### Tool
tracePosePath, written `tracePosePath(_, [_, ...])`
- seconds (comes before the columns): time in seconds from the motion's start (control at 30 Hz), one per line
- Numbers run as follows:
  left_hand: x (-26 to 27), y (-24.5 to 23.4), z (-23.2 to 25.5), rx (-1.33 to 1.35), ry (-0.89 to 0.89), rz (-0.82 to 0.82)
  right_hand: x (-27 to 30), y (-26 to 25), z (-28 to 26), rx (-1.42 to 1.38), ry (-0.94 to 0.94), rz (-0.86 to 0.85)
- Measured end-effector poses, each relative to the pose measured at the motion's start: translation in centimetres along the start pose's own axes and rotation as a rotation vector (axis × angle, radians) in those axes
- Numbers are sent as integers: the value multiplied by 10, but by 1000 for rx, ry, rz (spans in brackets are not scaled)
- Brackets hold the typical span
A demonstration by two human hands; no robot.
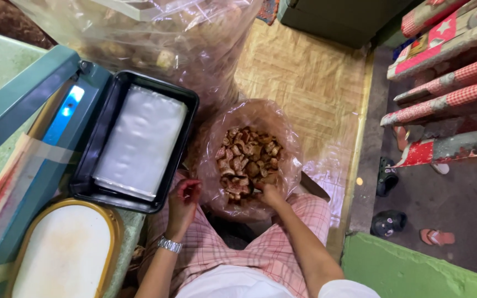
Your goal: Packaging snacks into small plastic bags, weighing them on a scale, and sealing them using a heat sealer.
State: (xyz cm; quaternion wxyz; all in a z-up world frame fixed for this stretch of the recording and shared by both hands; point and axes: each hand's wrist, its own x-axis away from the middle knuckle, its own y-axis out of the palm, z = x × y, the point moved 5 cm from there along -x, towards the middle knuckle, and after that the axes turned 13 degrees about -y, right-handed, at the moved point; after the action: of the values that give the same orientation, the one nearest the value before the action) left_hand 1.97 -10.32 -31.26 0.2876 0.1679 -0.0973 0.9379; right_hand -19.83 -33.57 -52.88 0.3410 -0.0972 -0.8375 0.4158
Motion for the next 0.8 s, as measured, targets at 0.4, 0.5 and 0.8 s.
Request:
tracePosePath(0.4, [-1,36,43,-185,194,5,53,-60,7,-447,-304,224])
tracePosePath(0.5, [-3,50,41,-100,169,-114,52,-58,22,-348,-298,294])
tracePosePath(0.8, [6,63,64,-156,215,-118,88,-86,22,-483,-195,332])
